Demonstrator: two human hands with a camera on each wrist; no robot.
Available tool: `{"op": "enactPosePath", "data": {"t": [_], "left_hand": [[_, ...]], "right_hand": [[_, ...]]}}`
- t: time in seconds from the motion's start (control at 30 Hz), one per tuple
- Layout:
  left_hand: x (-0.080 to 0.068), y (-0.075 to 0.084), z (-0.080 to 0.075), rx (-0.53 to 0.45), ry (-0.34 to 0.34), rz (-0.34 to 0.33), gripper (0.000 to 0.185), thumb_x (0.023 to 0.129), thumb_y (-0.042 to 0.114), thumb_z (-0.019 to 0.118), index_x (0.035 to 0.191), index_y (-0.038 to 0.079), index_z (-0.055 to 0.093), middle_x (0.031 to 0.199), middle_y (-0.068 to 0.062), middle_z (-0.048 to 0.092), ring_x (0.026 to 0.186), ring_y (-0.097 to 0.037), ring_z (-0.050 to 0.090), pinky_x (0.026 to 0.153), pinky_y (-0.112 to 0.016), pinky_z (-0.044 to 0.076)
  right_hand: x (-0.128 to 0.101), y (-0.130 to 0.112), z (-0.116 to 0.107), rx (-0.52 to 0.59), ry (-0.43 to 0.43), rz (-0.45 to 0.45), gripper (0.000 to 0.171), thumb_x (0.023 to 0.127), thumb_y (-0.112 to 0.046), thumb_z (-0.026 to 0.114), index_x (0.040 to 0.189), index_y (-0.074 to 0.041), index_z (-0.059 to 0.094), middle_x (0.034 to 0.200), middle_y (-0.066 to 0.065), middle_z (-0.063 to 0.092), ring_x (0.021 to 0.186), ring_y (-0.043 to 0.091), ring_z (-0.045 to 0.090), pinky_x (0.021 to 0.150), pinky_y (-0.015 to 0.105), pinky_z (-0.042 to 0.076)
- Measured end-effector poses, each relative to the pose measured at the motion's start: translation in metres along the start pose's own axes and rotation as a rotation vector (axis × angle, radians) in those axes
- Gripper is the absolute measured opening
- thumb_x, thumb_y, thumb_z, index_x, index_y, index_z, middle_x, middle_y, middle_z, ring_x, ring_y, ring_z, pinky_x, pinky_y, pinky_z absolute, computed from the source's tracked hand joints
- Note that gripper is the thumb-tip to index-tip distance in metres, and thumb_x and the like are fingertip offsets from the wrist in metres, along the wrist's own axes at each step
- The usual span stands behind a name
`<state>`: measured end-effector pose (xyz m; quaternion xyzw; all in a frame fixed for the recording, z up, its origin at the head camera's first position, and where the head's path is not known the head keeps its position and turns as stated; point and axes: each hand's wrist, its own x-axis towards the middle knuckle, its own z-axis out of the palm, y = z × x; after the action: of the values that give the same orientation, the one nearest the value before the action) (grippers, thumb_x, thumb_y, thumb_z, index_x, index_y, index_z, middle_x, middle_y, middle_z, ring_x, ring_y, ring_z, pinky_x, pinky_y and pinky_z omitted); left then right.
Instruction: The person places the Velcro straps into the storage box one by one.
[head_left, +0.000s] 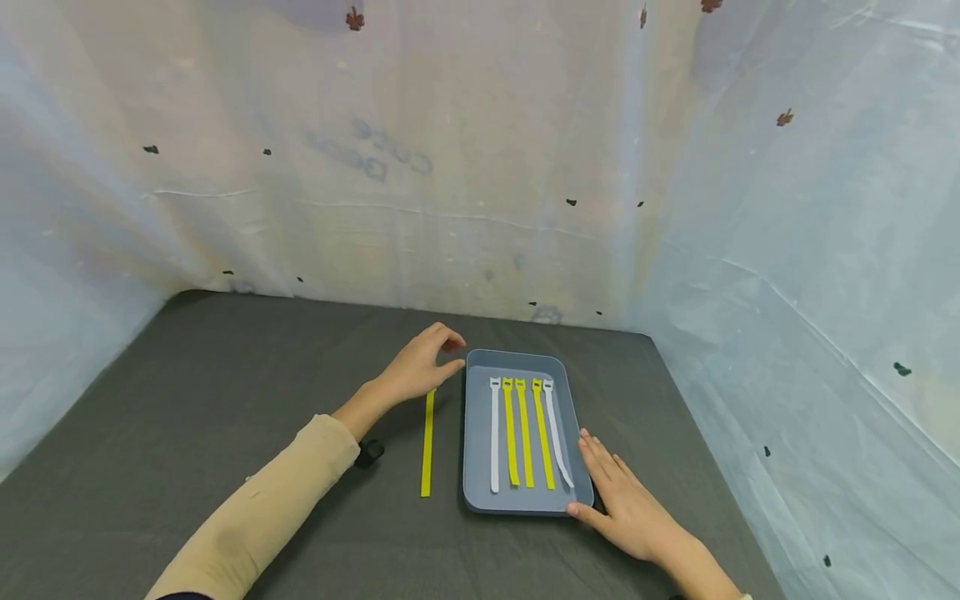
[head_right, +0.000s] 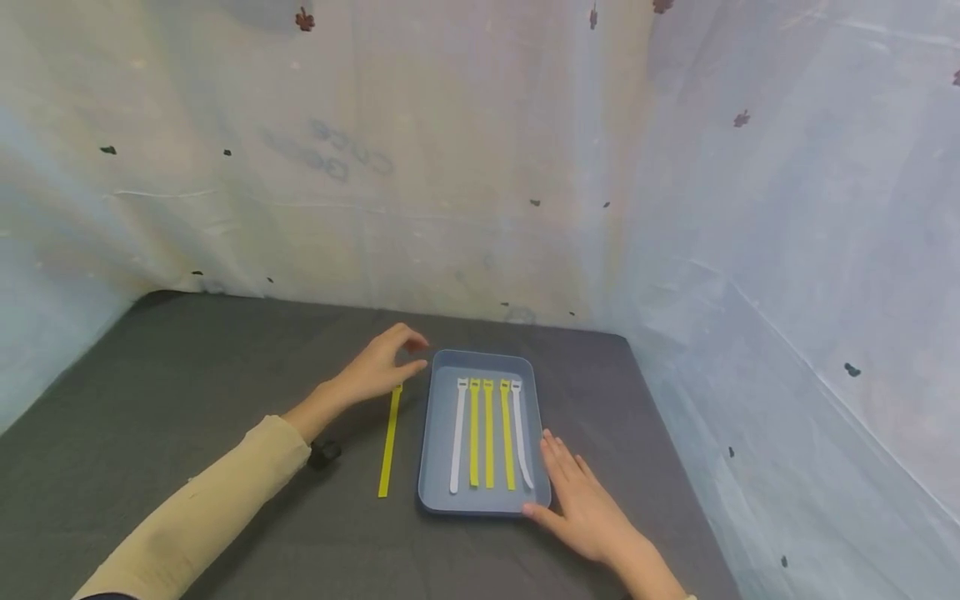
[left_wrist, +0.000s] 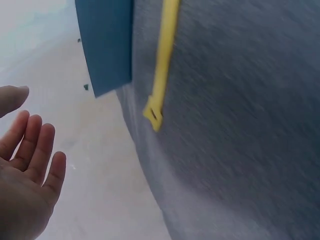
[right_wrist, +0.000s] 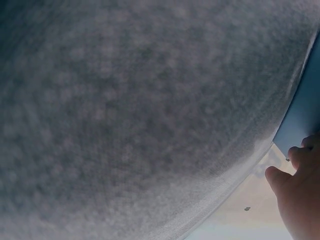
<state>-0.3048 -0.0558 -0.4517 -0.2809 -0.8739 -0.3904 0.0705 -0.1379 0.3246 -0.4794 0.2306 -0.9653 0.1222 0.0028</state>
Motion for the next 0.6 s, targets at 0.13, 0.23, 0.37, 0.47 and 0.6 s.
{"op": "enactPosePath", "data": {"t": [0.13, 0.23, 0.37, 0.47, 0.6], "left_hand": [[-0.009, -0.012, -0.005, -0.020, -0.020, -0.011, 0.032, 0.102, 0.019, 0.070, 0.130, 0.004, 0.062, 0.124, -0.007, 0.058, 0.115, -0.031, 0.059, 0.097, -0.045, 0.051], [-0.015, -0.020, -0.007, 0.000, -0.046, -0.028, 0.034, 0.103, 0.019, 0.069, 0.130, 0.001, 0.062, 0.123, -0.008, 0.058, 0.113, -0.030, 0.059, 0.097, -0.044, 0.052], [-0.023, -0.028, -0.009, 0.044, -0.086, -0.043, 0.034, 0.103, 0.017, 0.069, 0.130, -0.001, 0.062, 0.122, -0.009, 0.059, 0.111, -0.029, 0.060, 0.095, -0.044, 0.053], [-0.027, -0.032, -0.008, 0.090, -0.123, -0.040, 0.034, 0.102, 0.017, 0.069, 0.130, -0.001, 0.062, 0.122, -0.010, 0.060, 0.112, -0.028, 0.061, 0.095, -0.045, 0.053], [-0.028, -0.040, -0.005, 0.182, -0.157, -0.032, 0.032, 0.101, 0.020, 0.071, 0.127, 0.002, 0.064, 0.121, -0.009, 0.062, 0.112, -0.028, 0.062, 0.097, -0.046, 0.053]], "right_hand": [[0.000, 0.001, 0.000, 0.002, 0.005, -0.006, 0.094, 0.099, -0.060, 0.061, 0.164, -0.003, 0.025, 0.173, 0.009, 0.019, 0.157, 0.031, 0.024, 0.120, 0.060, 0.027], [0.000, 0.001, 0.001, -0.002, 0.001, -0.011, 0.094, 0.099, -0.060, 0.060, 0.164, -0.002, 0.025, 0.173, 0.010, 0.019, 0.157, 0.032, 0.024, 0.119, 0.062, 0.028], [0.000, 0.001, 0.000, 0.001, -0.006, -0.010, 0.094, 0.099, -0.061, 0.060, 0.164, -0.002, 0.024, 0.173, 0.010, 0.018, 0.157, 0.032, 0.024, 0.119, 0.062, 0.028], [0.000, 0.001, 0.000, 0.003, -0.004, -0.013, 0.095, 0.099, -0.060, 0.061, 0.164, -0.002, 0.024, 0.173, 0.011, 0.019, 0.157, 0.032, 0.025, 0.119, 0.062, 0.028], [0.000, 0.001, -0.001, -0.002, -0.004, -0.016, 0.094, 0.100, -0.060, 0.060, 0.164, -0.002, 0.024, 0.173, 0.011, 0.019, 0.156, 0.032, 0.025, 0.119, 0.062, 0.028]]}}
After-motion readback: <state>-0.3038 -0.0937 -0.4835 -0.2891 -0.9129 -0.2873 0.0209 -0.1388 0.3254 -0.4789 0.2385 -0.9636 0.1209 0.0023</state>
